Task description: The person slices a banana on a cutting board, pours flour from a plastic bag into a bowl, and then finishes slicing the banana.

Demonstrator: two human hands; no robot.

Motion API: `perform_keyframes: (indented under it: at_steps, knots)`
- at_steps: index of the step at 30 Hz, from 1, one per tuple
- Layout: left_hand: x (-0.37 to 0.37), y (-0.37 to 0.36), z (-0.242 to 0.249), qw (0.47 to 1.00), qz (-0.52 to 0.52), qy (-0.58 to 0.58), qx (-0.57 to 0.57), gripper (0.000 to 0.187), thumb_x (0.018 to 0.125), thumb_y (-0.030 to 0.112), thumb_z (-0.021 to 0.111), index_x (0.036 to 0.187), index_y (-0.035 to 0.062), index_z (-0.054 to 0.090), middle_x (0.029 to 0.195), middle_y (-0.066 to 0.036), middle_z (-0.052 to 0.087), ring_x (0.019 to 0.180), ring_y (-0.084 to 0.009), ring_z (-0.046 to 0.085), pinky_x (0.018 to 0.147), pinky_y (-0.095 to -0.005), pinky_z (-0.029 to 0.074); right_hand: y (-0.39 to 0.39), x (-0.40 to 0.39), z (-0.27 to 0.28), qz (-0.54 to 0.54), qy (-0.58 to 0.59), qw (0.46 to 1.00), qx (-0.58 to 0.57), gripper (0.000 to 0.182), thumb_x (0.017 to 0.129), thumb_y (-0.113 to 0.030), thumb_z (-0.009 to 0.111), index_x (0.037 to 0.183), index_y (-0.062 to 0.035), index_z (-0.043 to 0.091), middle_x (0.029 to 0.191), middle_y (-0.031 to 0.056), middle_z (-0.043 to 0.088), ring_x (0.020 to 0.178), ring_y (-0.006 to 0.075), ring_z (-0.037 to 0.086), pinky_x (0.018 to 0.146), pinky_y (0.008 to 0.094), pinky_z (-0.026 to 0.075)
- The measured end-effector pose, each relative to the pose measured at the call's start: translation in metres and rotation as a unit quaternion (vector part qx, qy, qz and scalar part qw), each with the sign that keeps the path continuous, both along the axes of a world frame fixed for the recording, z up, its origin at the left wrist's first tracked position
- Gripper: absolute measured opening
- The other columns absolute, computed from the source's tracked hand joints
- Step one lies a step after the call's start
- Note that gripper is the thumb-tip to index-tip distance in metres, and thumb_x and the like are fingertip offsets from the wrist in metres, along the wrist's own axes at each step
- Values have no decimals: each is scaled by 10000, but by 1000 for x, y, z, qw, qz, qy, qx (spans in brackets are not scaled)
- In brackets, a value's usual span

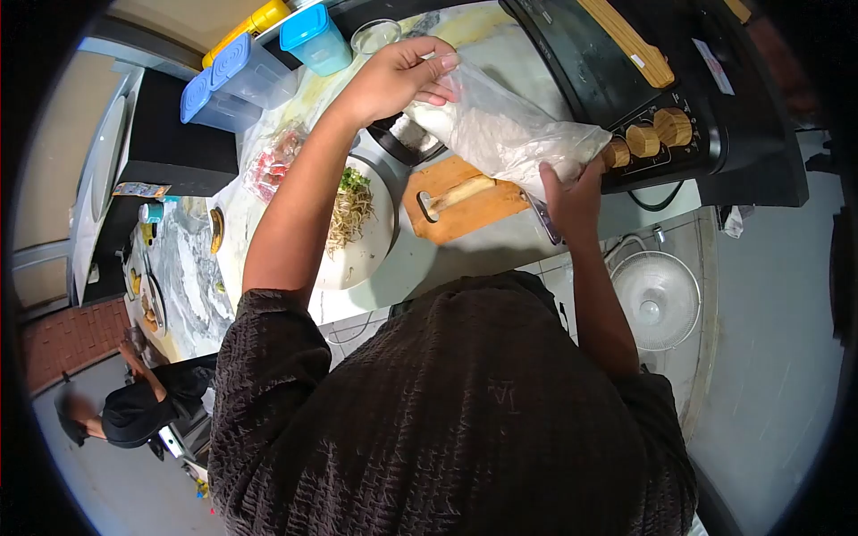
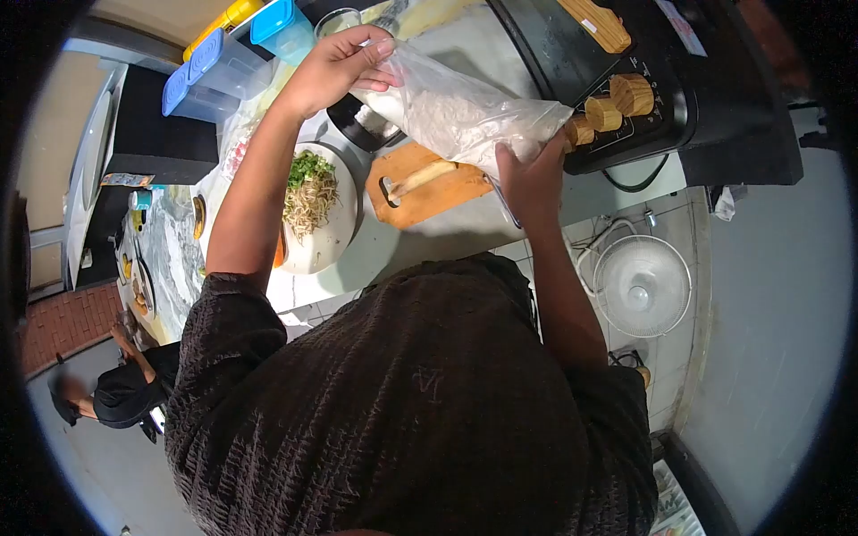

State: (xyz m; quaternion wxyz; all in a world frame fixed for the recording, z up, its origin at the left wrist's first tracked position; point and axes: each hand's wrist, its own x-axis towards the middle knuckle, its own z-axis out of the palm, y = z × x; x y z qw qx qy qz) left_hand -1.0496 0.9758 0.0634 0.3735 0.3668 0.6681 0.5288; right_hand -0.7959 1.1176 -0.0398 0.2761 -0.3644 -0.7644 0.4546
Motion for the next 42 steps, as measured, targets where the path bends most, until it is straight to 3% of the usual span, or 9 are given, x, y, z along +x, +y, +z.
perform_keyframes:
  at_steps: [3,9,16,18,21,29,35,38,42]
  knots:
    - [-2,1,0,999,-26,21,-2,265,1009,258,532,1135,31,582,973,-54,648,896,-180,695,797,-283,574,-12,4,-8,-7,-66,985,158,945,765,-246,753,1429,107,181,1365,312,391,1259,459,415,1054,477,357]
    - [-6,3,2,998,-61,26,15,236,997,224,557,1102,20,614,919,-45,655,833,-127,667,760,-256,560,-14,-20,40,53,8,920,389,888,736,-295,807,1403,59,339,1297,260,483,1207,443,463,1041,501,353]
    - [-11,3,3,994,-95,47,9,224,993,211,563,1099,23,620,976,-23,652,889,-127,664,795,-268,552,26,-98,39,306,64,897,313,566,778,-281,789,1218,3,574,1161,191,605,1075,333,573,954,418,430]
    - [-14,2,0,994,-91,56,12,223,990,210,569,1094,20,623,969,-24,653,887,-126,663,791,-266,550,29,-105,39,382,33,921,72,357,860,-306,706,1053,-11,651,854,192,658,769,312,633,746,380,478]
    - [-18,-2,-7,994,-84,73,22,225,982,207,585,1086,13,628,965,-28,658,886,-126,662,784,-264,547,29,-104,42,365,-30,924,110,236,922,-259,635,972,-29,645,741,206,610,646,359,577,608,392,458]
    - [-24,-18,-15,989,-98,110,19,248,946,164,637,1136,5,641,1028,-53,677,964,-133,659,828,-265,532,23,-108,36,337,7,926,169,217,941,-231,588,961,-21,638,801,217,614,747,422,577,642,427,462]
    - [-13,-42,-16,993,0,86,82,361,943,167,632,1270,25,575,1196,-80,633,916,-155,654,831,-284,522,23,-108,35,336,18,932,136,215,938,-204,580,1000,-7,641,854,242,624,788,404,611,677,415,483]
    - [-3,-61,-36,971,219,-50,82,445,948,233,599,1319,14,487,1175,-117,618,920,-182,634,818,-320,525,22,-107,39,327,-5,936,133,215,939,-199,576,1000,-3,641,827,237,624,769,400,616,672,410,481]
    - [28,-75,-80,921,330,-201,41,418,943,130,573,1290,-60,440,1174,-173,598,998,-236,627,876,-324,523,20,-107,39,307,-23,939,154,213,942,-200,568,968,0,637,762,223,615,710,410,599,642,415,470]
